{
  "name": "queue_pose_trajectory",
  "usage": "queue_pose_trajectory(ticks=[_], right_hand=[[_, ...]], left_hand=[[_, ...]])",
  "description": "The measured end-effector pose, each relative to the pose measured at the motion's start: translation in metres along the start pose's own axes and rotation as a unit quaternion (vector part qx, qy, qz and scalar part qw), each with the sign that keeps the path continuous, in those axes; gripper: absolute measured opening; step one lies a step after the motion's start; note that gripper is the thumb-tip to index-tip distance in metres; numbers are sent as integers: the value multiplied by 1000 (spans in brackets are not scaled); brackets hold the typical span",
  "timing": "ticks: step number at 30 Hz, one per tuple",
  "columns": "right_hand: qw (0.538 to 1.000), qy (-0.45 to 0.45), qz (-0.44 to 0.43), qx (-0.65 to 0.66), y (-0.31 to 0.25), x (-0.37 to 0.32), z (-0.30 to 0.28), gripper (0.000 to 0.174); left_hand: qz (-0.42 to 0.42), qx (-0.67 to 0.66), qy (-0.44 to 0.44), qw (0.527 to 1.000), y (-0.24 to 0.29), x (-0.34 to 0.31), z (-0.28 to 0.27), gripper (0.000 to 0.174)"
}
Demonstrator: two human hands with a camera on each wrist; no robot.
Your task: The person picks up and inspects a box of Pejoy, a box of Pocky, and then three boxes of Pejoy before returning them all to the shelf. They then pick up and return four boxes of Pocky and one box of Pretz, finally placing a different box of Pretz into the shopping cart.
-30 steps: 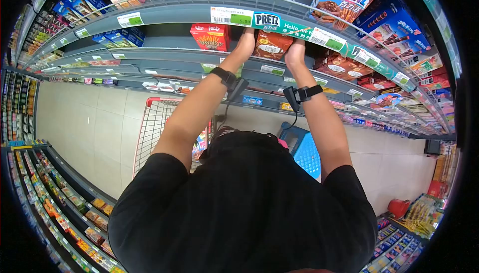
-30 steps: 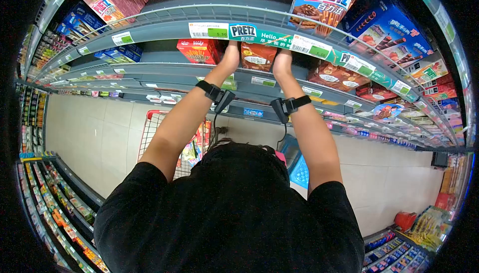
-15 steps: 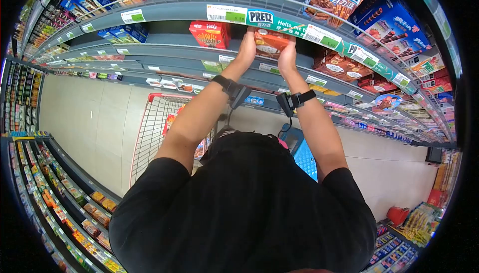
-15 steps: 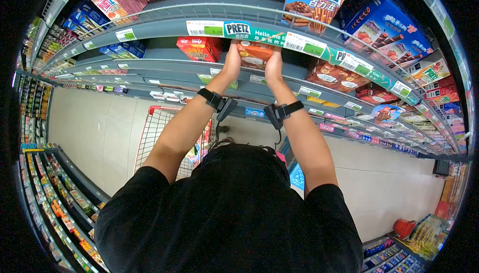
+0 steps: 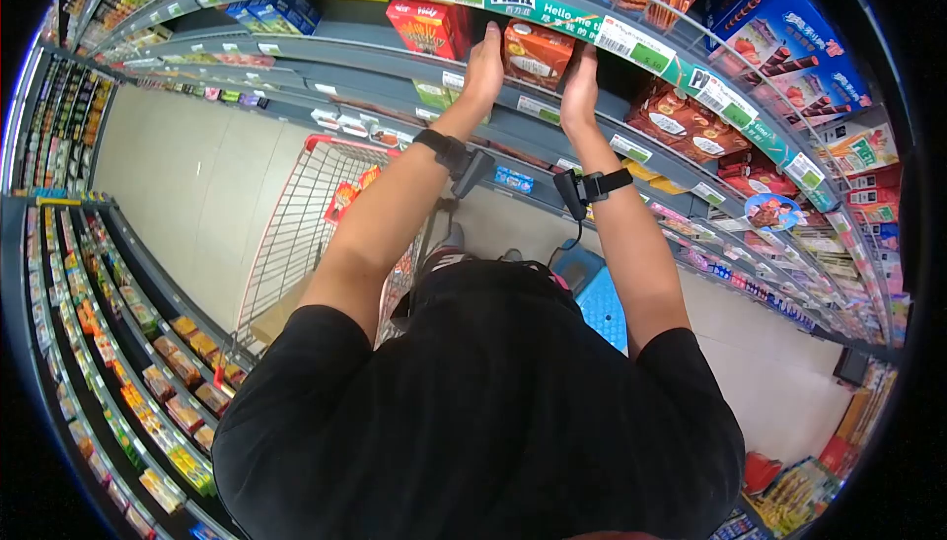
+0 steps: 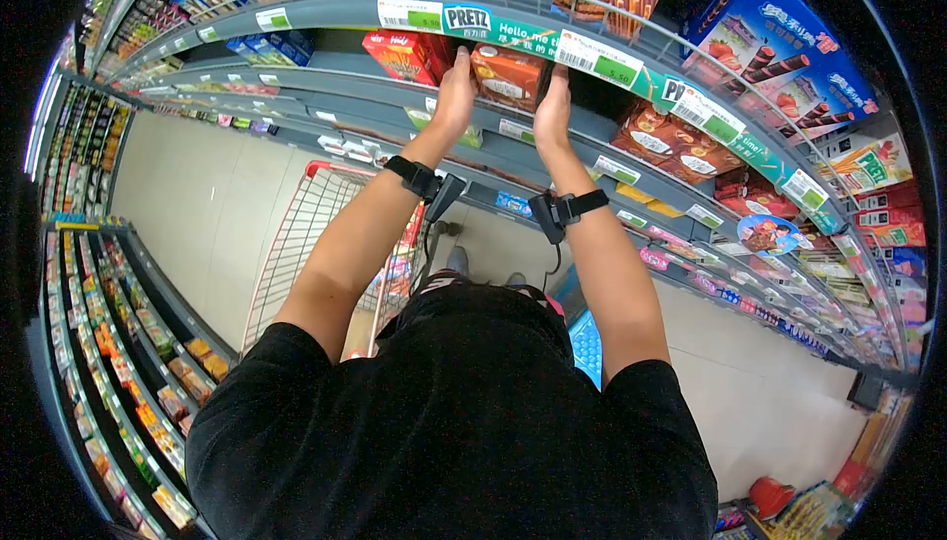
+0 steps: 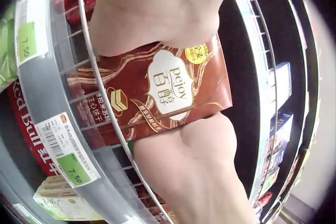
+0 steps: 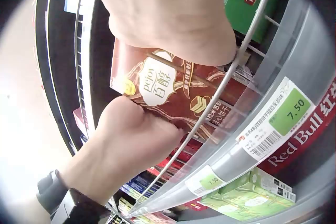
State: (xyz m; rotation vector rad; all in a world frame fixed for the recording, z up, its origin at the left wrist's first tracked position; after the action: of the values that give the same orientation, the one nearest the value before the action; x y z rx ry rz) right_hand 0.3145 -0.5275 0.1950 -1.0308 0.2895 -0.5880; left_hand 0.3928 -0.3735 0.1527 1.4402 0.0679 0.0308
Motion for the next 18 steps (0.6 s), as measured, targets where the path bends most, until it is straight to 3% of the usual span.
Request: queue_pose_trajectory(ticks=[1,3,5,7,9,12,15,18], right_hand=[[998,27,-55,18,-6,-2,-4,53],[994,63,-51,-79,-4,-13,-28,48],[990,36,-109,-86,-18,-36,-41,38],[976,-5,-168,-141,-42,-67,-44,36],[981,-41,-113,-150,-24,-88,-64,28],[977,-74,61,-192,28,-121,-77,20],[925,-191,198,-261,92,-161,-86,22],[874,-267,250,-320,137,-200,-73,25]], left_hand=[[-20,-25,-10,999,9,-17,-3,61],[-24,-47,-38,998,28,-53,-14,55],[12,-42,-69,997,39,-81,-38,51],[-24,-17,-78,996,26,-107,-75,46],[-70,30,-44,996,-3,-135,-124,42],[-141,127,45,981,-55,-185,-208,37],[-201,185,77,959,-119,-239,-281,36],[-265,156,121,944,-148,-282,-324,37]])
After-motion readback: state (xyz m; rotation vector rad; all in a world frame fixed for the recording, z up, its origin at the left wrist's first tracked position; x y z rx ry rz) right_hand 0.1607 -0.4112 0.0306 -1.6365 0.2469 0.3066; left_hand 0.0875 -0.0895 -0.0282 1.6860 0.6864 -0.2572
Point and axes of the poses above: each hand's wrist, its own x-axis towards the middle knuckle, its own z-axis out of the palm, y = z × x, the point moved 9 cm from there along x, towards the middle knuckle, and after that the axes turned 14 degrees about y, right-handed, at the moved point
